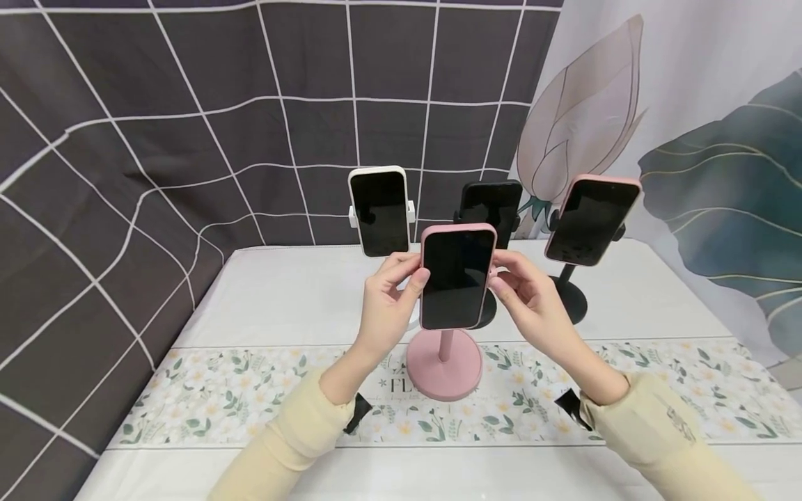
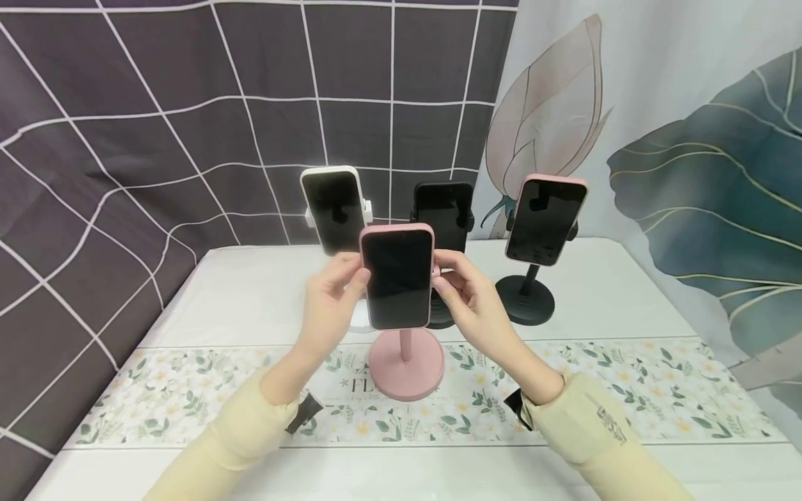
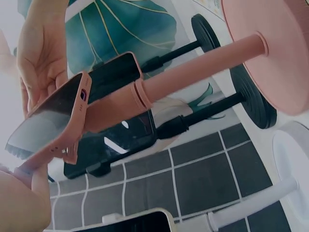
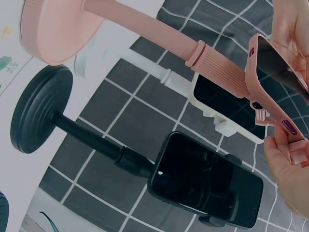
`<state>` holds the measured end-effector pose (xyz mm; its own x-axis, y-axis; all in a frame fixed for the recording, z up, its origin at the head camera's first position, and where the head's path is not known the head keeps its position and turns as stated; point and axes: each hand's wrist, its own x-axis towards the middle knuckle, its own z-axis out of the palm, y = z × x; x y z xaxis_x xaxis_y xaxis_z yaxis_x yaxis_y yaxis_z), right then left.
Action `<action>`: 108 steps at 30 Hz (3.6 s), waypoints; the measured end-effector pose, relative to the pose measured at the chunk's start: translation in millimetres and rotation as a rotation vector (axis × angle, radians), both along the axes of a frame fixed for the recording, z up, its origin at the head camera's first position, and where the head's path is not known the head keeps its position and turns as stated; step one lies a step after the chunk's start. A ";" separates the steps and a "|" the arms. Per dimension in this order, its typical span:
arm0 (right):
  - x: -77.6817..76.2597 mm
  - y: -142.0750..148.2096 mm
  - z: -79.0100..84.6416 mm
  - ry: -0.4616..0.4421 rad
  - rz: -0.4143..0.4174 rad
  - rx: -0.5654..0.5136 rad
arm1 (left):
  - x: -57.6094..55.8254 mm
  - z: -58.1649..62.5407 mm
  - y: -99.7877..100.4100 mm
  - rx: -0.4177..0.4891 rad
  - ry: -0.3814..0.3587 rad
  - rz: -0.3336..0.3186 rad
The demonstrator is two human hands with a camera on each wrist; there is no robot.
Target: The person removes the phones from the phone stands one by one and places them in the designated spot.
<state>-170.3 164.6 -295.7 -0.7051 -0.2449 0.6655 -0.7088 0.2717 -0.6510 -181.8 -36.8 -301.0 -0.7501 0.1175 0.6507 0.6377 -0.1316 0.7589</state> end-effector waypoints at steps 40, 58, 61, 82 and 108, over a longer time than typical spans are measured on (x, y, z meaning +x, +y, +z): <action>-12.6 -85.3 34.0 0.577 -0.646 0.486 | -20.7 -0.1 -14.0 -0.723 0.470 0.513; -26.4 -79.3 34.7 0.780 -0.624 0.355 | -32.3 13.0 -25.8 -0.664 0.247 0.031; -26.2 -77.6 36.5 0.766 -0.617 0.378 | -34.3 13.1 -27.1 -0.628 0.219 -0.018; -27.1 -63.9 41.0 0.737 -0.477 0.386 | -36.8 8.0 -29.4 -0.541 0.183 -0.095; -25.0 -61.1 36.7 0.784 -0.385 0.291 | -26.5 6.4 -19.0 -0.608 0.806 0.683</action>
